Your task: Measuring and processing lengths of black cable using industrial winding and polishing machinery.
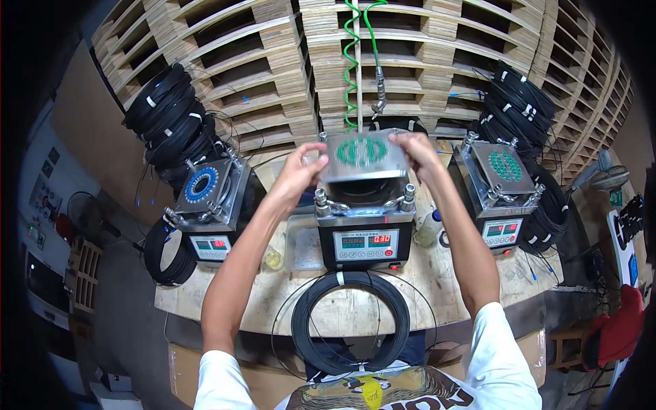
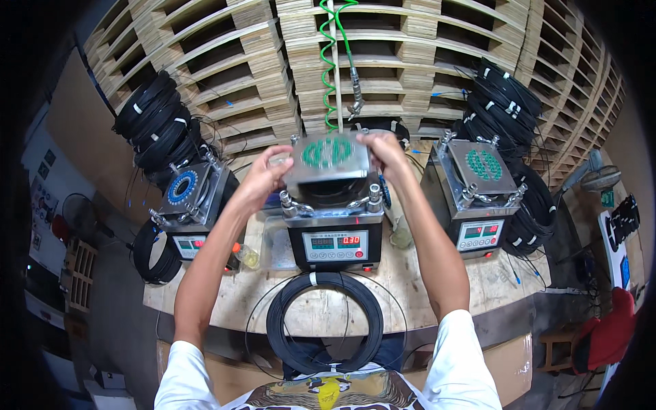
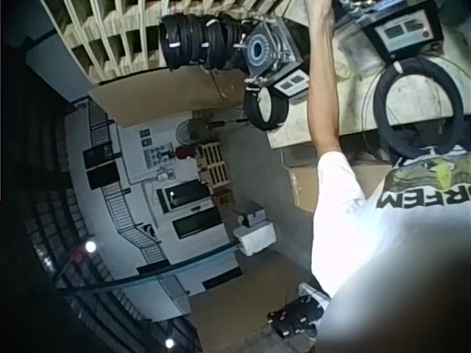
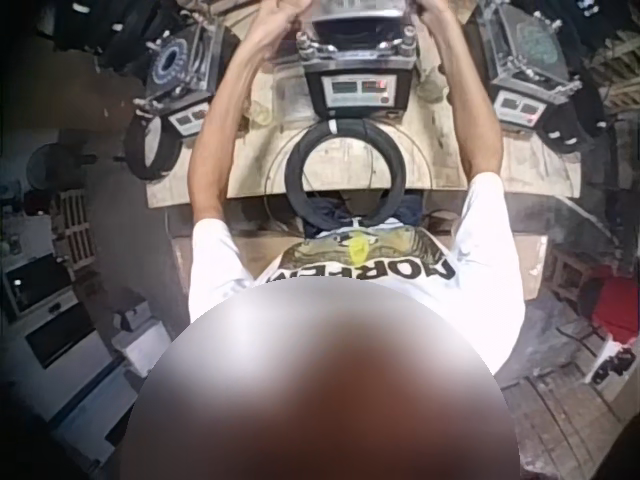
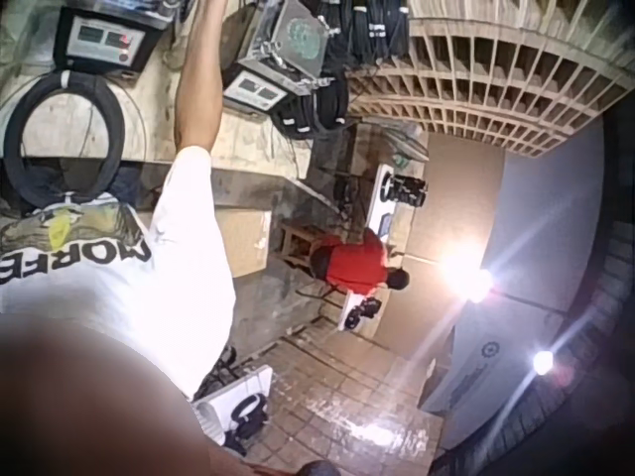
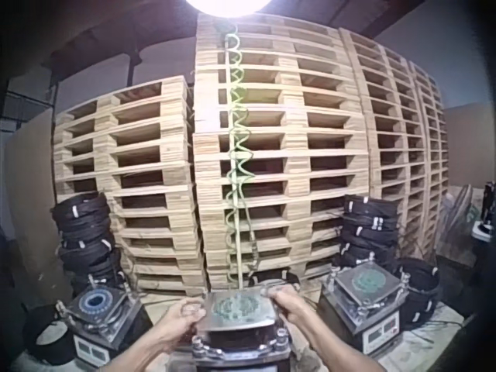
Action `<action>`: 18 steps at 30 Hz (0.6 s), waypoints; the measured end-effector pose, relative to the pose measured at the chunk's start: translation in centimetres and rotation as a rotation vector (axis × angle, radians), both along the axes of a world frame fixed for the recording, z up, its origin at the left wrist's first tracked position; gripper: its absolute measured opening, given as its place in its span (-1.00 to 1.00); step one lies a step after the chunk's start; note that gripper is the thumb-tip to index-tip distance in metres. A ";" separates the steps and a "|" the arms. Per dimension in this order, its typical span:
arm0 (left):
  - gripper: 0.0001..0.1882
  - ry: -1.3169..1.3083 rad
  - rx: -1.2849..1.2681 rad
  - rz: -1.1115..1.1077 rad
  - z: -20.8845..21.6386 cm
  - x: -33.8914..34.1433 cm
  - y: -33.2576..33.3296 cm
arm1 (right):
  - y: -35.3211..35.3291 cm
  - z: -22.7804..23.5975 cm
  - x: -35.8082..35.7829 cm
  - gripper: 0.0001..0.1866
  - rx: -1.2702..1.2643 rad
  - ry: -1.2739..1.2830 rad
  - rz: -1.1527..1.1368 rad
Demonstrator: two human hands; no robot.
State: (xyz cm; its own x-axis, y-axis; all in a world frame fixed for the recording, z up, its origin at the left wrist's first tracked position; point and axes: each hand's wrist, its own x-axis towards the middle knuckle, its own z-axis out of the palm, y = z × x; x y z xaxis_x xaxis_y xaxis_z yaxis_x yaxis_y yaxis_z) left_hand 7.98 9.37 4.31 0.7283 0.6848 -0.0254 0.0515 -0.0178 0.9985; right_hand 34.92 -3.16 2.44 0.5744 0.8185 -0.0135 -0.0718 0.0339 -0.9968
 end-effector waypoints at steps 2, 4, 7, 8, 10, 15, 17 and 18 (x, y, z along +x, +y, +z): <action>-0.46 -0.036 0.064 -0.092 2.4 0.3 0.0 | -0.4 3.3 0.2 -0.77 0.042 0.053 -0.003; -0.34 0.042 0.159 -0.199 3.7 -0.3 0.0 | -0.5 6.6 -0.6 -0.80 0.126 0.068 -0.015; -0.35 0.101 0.438 -0.203 4.0 -0.8 0.0 | 0.7 8.7 -1.3 -0.84 0.149 0.041 0.044; -0.51 0.036 0.612 -0.091 1.2 -0.4 1.7 | 1.3 9.2 -2.0 -0.83 0.137 0.024 0.063; -0.69 0.061 0.807 0.042 0.1 -0.2 1.1 | 2.2 9.4 -2.9 -0.80 0.114 -0.006 0.053; -0.80 0.003 0.973 0.257 -1.5 0.7 -0.1 | 4.0 9.9 -4.9 -0.70 0.089 -0.208 -0.034; -0.81 0.013 0.941 0.262 -2.2 0.4 0.5 | 4.7 10.4 -5.6 -0.68 0.081 -0.294 -0.053; -0.83 0.031 0.927 0.253 -1.8 0.2 0.3 | 4.8 10.7 -5.8 -0.68 0.073 -0.332 -0.065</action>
